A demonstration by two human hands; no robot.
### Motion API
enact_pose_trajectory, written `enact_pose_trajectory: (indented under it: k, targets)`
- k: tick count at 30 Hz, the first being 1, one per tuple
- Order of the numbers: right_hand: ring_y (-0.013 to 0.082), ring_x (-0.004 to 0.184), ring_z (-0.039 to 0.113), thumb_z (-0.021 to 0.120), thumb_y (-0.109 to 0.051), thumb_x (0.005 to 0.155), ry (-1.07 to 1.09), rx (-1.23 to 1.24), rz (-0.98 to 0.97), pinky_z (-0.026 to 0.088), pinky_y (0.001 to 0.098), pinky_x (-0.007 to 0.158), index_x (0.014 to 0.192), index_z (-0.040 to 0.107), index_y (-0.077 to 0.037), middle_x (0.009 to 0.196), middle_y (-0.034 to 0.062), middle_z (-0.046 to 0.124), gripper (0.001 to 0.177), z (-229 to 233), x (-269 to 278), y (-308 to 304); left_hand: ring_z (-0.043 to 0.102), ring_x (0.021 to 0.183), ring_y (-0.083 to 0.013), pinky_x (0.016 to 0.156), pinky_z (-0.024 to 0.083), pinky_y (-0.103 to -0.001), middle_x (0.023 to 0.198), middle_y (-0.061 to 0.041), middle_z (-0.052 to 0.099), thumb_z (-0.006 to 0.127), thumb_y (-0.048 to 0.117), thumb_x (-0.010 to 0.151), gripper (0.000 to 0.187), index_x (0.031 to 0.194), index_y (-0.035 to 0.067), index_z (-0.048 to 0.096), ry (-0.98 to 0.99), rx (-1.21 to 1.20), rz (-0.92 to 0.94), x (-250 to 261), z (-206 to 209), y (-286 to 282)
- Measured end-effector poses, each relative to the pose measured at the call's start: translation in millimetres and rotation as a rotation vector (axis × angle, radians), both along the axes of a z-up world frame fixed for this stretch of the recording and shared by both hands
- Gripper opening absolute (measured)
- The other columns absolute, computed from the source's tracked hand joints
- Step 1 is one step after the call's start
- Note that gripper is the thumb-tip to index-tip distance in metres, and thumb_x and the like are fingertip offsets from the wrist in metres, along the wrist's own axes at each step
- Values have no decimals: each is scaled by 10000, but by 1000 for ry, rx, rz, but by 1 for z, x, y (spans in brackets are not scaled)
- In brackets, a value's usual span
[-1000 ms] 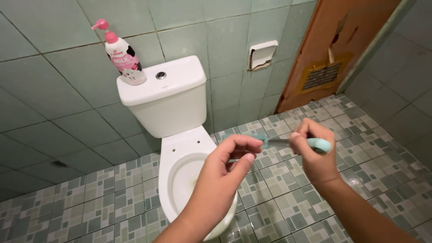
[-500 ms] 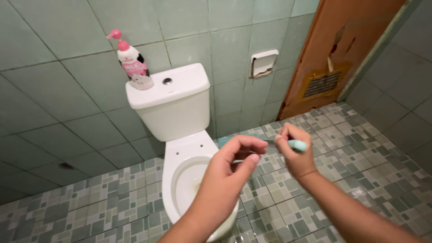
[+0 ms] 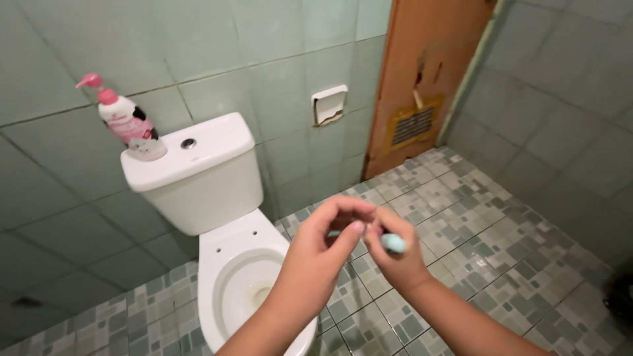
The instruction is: Assembling a flat mop by connecting the handle and mop head components while in a bathroom.
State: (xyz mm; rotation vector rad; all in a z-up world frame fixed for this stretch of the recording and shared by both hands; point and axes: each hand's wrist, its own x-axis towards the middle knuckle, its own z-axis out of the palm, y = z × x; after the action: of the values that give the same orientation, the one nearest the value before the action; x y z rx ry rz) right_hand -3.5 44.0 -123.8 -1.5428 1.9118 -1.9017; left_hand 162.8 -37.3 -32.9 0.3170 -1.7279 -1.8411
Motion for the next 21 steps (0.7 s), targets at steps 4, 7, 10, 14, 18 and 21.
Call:
enact_pose_trajectory:
  k: [4,7,10,14,18,21]
  targets:
    - [85,656,469,632,-54,866,-39,102,-20,422,267,587,766,510,-52,676,-9,499,158,-11,-24,-4,628,1018,-120,923,526,-295,1079,-20,687,570,105,992,215,1179,45,657,59,-117,-39,-15,20,-2]
    - [88,649,441,647,-69,871,15,113,-147,394,279,577,746,477,-47,665,-8,460,212,25,-30,23,622,1020,-111,914,520,-291,1101,-9,685,573,111,996,204,1174,47,649,91,-121,-84,-26,23,3]
    - [93,643,413,657,-69,882,17,129,-284,367,286,565,728,464,-48,654,-1,431,248,50,-20,58,615,1028,-106,931,514,-286,1113,-11,687,580,106,988,204,1167,48,656,92,-97,-135,-31,16,11]
    - [93,635,417,643,-56,880,-55,94,-467,365,271,562,719,466,-58,661,-3,460,240,44,-13,79,613,1032,-95,918,507,-283,1109,-7,694,594,109,970,202,1152,61,667,-22,20,-203,-35,-1,25]
    - [92,675,489,655,-28,774,12,88,-351,422,261,583,776,498,-64,694,-5,520,161,0,-81,48,634,1031,-96,946,515,-276,1095,-8,694,591,105,976,197,1152,68,674,-49,47,-275,-70,-4,34]
    - [109,709,491,671,-23,754,-53,167,-207,442,292,604,789,495,-50,710,22,527,181,-45,-133,24,636,1104,-76,951,499,-270,1157,18,695,572,88,970,196,1146,60,653,-21,28,-259,-83,3,31]
